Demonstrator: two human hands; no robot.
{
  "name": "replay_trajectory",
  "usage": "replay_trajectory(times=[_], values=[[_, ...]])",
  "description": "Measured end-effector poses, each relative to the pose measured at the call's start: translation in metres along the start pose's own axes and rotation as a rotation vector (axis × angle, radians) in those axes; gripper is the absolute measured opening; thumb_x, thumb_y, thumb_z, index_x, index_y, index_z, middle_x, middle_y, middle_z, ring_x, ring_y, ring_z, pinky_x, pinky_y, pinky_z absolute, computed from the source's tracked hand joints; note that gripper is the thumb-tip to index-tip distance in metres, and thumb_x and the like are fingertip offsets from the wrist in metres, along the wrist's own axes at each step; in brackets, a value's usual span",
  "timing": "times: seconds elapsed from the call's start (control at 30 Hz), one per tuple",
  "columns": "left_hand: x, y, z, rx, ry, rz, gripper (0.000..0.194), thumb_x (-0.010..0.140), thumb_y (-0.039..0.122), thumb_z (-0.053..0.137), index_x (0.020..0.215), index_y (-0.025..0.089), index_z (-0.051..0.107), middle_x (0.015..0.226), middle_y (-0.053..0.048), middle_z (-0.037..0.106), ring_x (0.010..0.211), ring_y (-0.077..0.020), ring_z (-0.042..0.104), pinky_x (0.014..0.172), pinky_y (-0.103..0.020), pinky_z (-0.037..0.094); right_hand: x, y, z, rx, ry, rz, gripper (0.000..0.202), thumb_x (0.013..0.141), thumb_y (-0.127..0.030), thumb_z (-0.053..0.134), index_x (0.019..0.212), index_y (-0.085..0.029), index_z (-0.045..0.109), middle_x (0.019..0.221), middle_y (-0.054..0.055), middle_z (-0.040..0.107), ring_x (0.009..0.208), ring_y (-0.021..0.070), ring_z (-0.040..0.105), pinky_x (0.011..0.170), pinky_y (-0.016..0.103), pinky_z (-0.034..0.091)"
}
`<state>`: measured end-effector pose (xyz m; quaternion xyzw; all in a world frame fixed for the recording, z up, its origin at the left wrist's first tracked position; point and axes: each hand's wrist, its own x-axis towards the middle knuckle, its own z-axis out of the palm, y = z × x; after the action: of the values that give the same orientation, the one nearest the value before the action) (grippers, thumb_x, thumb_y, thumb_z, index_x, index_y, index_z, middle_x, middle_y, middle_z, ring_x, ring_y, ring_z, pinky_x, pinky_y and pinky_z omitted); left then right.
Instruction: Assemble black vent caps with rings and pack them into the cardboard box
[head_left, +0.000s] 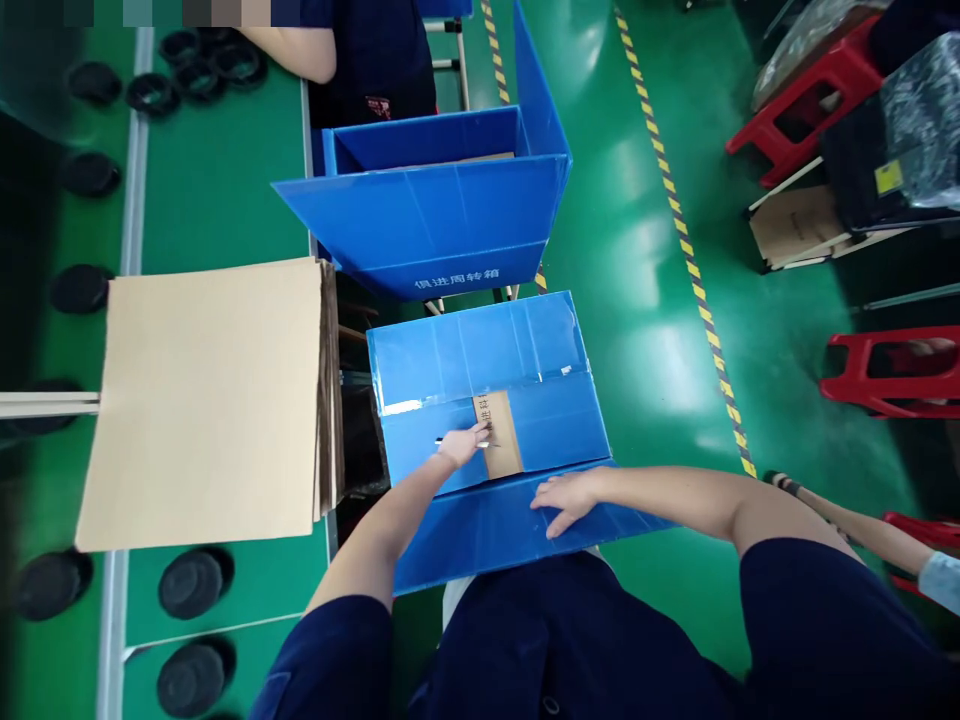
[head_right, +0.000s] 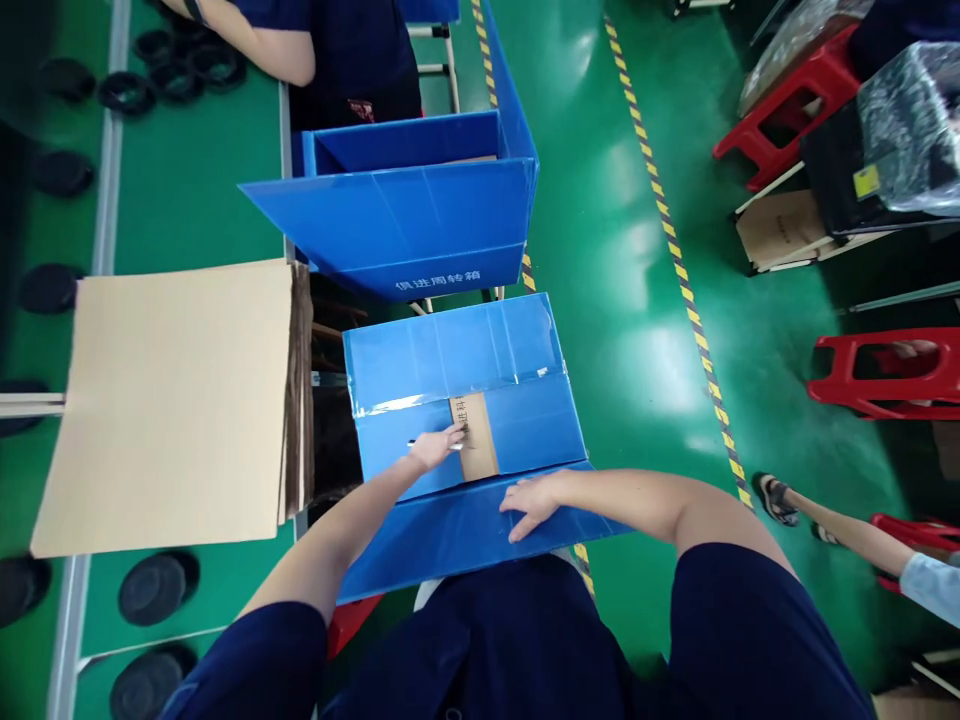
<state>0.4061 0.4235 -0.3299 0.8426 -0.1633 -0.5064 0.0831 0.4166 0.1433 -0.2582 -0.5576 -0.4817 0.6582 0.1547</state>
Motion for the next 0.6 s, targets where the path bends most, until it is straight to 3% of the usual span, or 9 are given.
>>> replay_trajectory(times=[0.13,0.2,0.3,0.37,0.5,0.6], values=[[-0.009,0.011,-0.020,0.149,-0.062,0.065,0.033,0.100,0.040,0.052,0.114,0.015,0.068,0.132,-0.013,0.059,0.102,-0.0317,0.067,0.078,-0.039,0.050,0.010,0.020,-0.027,-0.073,0.106,0.020,0.076,0.089,-0.059,0.063,0.144,-0.007,0.057,0.133,0.022,0.057,0.121,0.0397,0.056,0.099,0.049,0.046],[-0.024,0.016,-0.034,0.190,-0.069,0.049,0.028,0.101,0.035,0.050,0.105,0.014,0.069,0.128,-0.011,0.059,0.101,-0.0305,0.067,0.074,-0.038,0.047,0.026,0.035,-0.045,-0.163,0.223,0.100,0.068,0.084,-0.045,0.073,0.140,-0.007,0.060,0.134,0.022,0.056,0.125,0.0401,0.053,0.099,0.051,0.046],[-0.062,0.017,-0.049,0.230,-0.021,-0.002,0.027,0.101,0.024,0.041,0.104,0.015,0.067,0.127,-0.007,0.058,0.099,-0.0259,0.066,0.069,-0.036,0.043,0.058,0.056,-0.069,-0.301,0.316,0.127,0.075,0.079,-0.024,0.080,0.148,-0.011,0.051,0.153,0.018,0.042,0.145,0.0342,0.035,0.114,0.054,0.034],[-0.096,0.011,-0.053,0.236,0.027,-0.034,0.030,0.104,0.029,0.038,0.105,0.018,0.065,0.124,-0.004,0.058,0.094,-0.0225,0.065,0.068,-0.036,0.041,0.078,0.065,-0.080,-0.382,0.309,0.087,0.076,0.084,-0.023,0.077,0.152,-0.013,0.044,0.159,0.014,0.034,0.150,0.0279,0.027,0.120,0.053,0.024],[-0.169,-0.021,-0.040,0.165,0.216,-0.133,0.026,0.103,0.031,0.043,0.097,0.020,0.065,0.113,-0.002,0.061,0.085,-0.0179,0.064,0.069,-0.033,0.043,0.099,0.063,-0.095,-0.561,0.385,0.131,0.042,0.090,-0.026,0.069,0.128,-0.008,0.065,0.137,0.015,0.058,0.134,0.0283,0.045,0.119,0.049,0.022],[-0.215,-0.053,-0.015,0.065,0.503,-0.444,0.029,0.099,0.039,0.053,0.083,0.017,0.063,0.109,-0.002,0.064,0.068,-0.0143,0.062,0.060,-0.031,0.044,0.093,0.050,-0.105,-0.691,0.373,0.101,0.033,0.094,-0.035,0.064,0.116,-0.011,0.069,0.126,0.012,0.063,0.127,0.0281,0.045,0.118,0.049,0.022]])
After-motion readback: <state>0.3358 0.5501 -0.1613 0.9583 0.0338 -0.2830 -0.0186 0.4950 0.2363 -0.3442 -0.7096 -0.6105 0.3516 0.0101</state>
